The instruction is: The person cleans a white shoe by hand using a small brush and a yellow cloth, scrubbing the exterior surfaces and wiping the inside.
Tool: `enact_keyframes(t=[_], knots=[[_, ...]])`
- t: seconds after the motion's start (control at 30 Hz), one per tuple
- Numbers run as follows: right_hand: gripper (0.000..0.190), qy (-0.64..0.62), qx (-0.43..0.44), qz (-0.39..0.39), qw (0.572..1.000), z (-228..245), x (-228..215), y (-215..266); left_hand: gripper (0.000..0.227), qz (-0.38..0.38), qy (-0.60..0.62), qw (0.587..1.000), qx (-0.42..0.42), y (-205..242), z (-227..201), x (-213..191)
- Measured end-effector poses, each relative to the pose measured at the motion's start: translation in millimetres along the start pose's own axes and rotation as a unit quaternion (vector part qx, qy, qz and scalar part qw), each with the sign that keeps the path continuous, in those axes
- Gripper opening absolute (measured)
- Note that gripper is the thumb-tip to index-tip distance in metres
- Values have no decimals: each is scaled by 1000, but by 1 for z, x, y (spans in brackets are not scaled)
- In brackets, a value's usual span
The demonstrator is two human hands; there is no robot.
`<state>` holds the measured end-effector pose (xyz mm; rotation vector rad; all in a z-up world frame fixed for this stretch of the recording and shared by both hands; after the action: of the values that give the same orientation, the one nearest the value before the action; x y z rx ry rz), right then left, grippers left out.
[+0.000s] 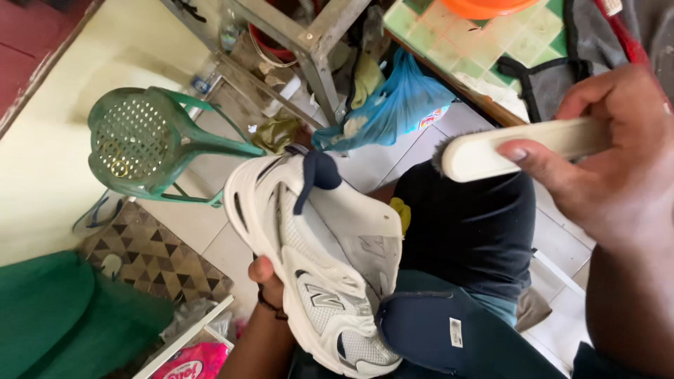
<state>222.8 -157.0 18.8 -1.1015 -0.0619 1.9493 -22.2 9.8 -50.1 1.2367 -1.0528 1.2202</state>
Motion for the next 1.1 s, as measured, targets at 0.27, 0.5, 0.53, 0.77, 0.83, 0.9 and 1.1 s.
enact_keyframes(t=[0.27, 0.5, 0.53, 0.77, 0.83, 0.9, 1.1], knots=[[53, 99, -160, 2, 982, -12, 32, 5, 78, 35, -119, 968, 218, 33, -5, -84], [54, -58, -160, 41, 985, 29, 32, 19, 91, 43, -118, 973, 195, -1, 8, 10], [54, 20, -160, 4, 987, 14, 26, 16, 101, 56, -124, 977, 163, -2, 9, 12], [74, -100, 89, 129, 983, -8, 27, 28, 99, 182, 275, 782, 528, -49, 29, 37], [76, -142, 109, 176, 968, 4, 46, 38, 112, 119, 61, 928, 347, -25, 7, 13], [81, -177, 139, 226, 948, 22, 59, 46, 129, 32, -155, 979, 128, -7, 3, -29], [24, -252, 219, 242, 911, 61, 80, 36, 74, 192, -140, 945, 226, 21, -35, -142]])
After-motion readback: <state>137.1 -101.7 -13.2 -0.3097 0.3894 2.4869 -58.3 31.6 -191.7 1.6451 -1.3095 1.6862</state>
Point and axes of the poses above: each hand's wrist, its own y-axis away from the middle knuckle, its own x-axis out of the palm, z = x × y, the point moved 2 cm from there along -y, towards the middle knuckle, and after that the axes turned 7 degrees about -z, right-handed, at the moved point
